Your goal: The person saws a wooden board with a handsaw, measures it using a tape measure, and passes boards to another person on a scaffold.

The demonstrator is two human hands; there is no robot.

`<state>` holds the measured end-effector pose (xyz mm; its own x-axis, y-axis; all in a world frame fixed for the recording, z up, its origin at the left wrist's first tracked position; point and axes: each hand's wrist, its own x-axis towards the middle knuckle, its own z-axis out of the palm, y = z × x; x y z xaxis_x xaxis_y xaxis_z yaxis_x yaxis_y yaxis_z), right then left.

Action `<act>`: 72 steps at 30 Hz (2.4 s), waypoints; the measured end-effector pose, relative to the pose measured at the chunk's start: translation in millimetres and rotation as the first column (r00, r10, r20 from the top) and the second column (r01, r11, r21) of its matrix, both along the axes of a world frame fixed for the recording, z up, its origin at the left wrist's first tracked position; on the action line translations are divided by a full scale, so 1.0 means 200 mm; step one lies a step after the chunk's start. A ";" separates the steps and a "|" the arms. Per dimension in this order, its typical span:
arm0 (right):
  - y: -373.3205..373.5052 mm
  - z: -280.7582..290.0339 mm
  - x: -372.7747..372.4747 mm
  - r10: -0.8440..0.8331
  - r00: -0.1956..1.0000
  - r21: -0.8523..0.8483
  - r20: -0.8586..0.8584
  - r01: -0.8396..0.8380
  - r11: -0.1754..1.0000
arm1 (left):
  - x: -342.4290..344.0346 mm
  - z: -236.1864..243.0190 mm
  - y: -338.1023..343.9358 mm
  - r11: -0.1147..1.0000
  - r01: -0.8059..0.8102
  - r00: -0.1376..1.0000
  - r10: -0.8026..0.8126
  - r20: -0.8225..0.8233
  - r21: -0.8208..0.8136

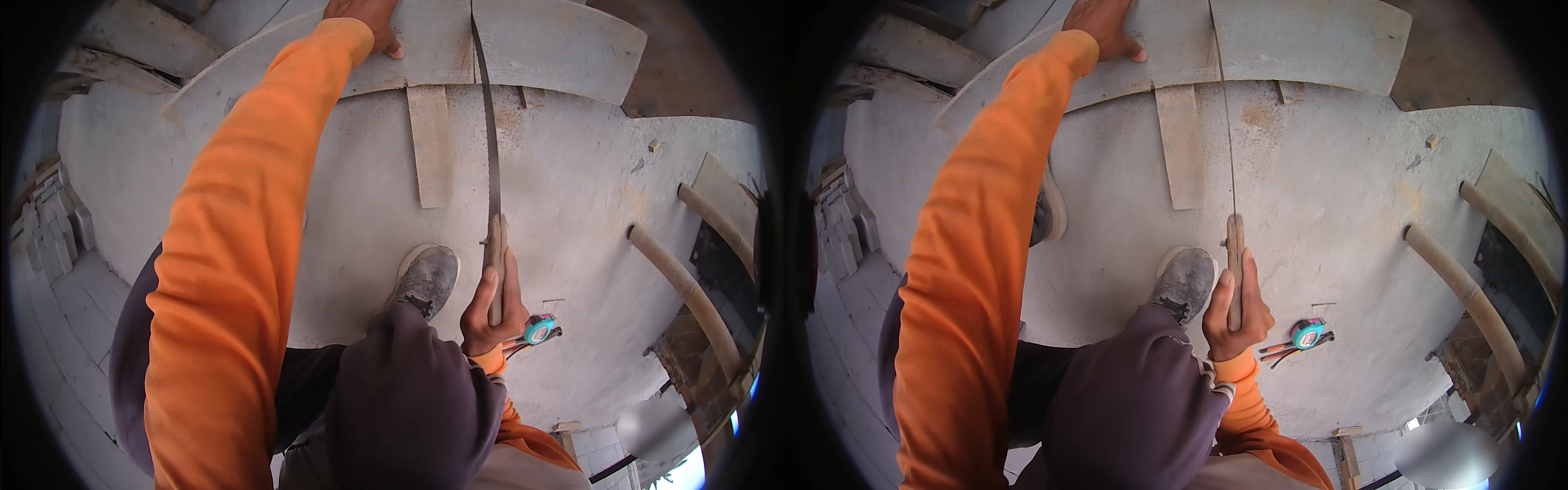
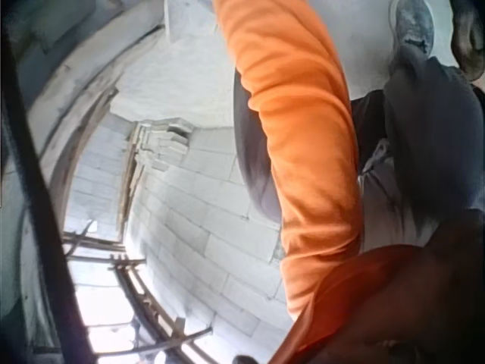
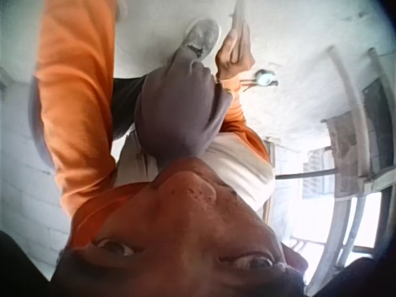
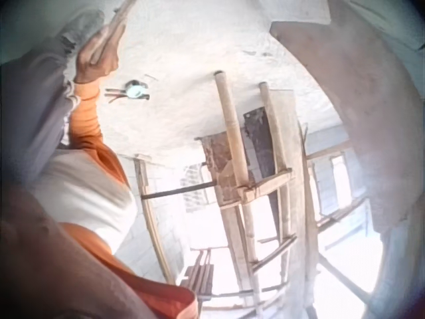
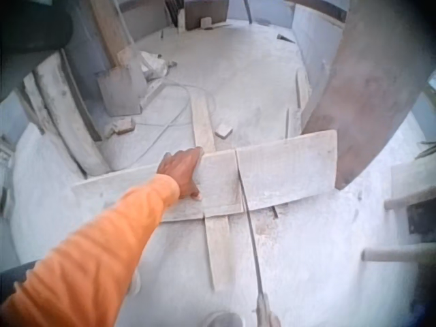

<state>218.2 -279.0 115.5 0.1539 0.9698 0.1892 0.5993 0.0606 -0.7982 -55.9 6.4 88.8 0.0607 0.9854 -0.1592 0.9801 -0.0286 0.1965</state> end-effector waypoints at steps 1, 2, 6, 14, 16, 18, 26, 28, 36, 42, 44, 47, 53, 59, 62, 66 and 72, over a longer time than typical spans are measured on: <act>0.25 0.00 -0.03 -0.009 1.000 0.044 -0.002 0.009 0.999 | 0.06 0.01 0.04 1.000 0.007 0.999 -0.008 0.039 0.028; 0.48 -0.01 -0.10 -0.014 0.999 0.081 -0.046 0.018 0.997 | 0.08 0.01 0.06 0.999 0.004 0.999 -0.006 0.033 0.041; 0.71 0.00 -0.18 0.044 0.998 0.096 -0.055 -0.038 0.995 | 0.02 -0.02 0.03 0.999 -0.029 0.999 0.028 0.034 0.039; 0.00 0.01 0.08 0.052 0.998 -0.003 0.024 -0.052 0.999 | -0.03 0.02 0.05 0.999 -0.001 1.000 0.001 0.010 -0.034; 0.44 0.04 -0.05 -0.017 1.000 0.023 -0.024 0.018 1.000 | 0.03 0.01 0.09 1.000 0.006 1.000 -0.006 0.030 -0.018; 0.69 0.04 -0.12 0.011 0.995 0.067 -0.095 -0.005 0.998 | 0.05 0.00 0.12 1.000 0.006 1.000 -0.006 0.030 -0.003; -0.12 0.08 0.13 0.016 0.994 -0.023 0.112 -0.013 1.000 | -0.01 0.04 0.12 0.997 -0.001 0.999 0.005 0.038 -0.083; 0.09 -0.01 0.04 -0.009 0.998 0.070 0.055 0.005 0.998 | -0.03 0.03 0.08 1.000 -0.002 1.000 0.002 0.004 -0.030; 0.32 0.01 -0.05 0.011 1.000 0.004 0.018 -0.011 1.000 | 0.01 0.02 0.09 0.997 -0.011 1.000 0.013 0.022 -0.071; 0.03 -0.05 0.04 0.068 0.997 0.017 0.045 -0.069 0.997 | -0.05 0.03 0.05 1.000 -0.011 1.000 0.011 0.000 0.005; 0.50 -0.11 -0.08 0.026 0.999 0.071 -0.043 -0.023 0.997 | 0.07 0.03 0.08 1.000 0.003 0.999 -0.003 0.051 0.006; 0.95 -0.13 -0.27 0.028 0.992 0.183 -0.127 -0.004 0.983 | 0.08 0.10 0.04 0.999 -0.008 0.999 0.009 0.034 -0.044; 0.93 -0.13 -0.32 0.016 0.996 0.266 -0.084 0.007 0.964 | 0.09 0.11 0.01 1.000 -0.011 0.999 0.011 -0.045 0.006; 0.12 -0.06 -0.01 0.014 0.999 0.055 0.044 -0.017 0.998 | 0.03 0.07 0.06 0.999 0.008 1.000 -0.007 0.028 -0.032; -0.09 0.00 0.06 0.011 0.999 -0.016 0.039 -0.011 1.000 | 0.00 0.04 0.04 1.000 0.009 1.000 -0.009 0.022 0.015; 0.70 -0.06 -0.17 0.024 0.996 0.118 -0.084 -0.014 0.993 | 0.04 0.02 0.10 1.000 0.001 1.000 -0.001 0.030 0.004; 0.36 -0.10 -0.08 0.007 1.000 0.063 0.027 -0.009 0.998 | 0.00 0.02 0.11 0.997 -0.001 0.999 0.004 0.038 -0.076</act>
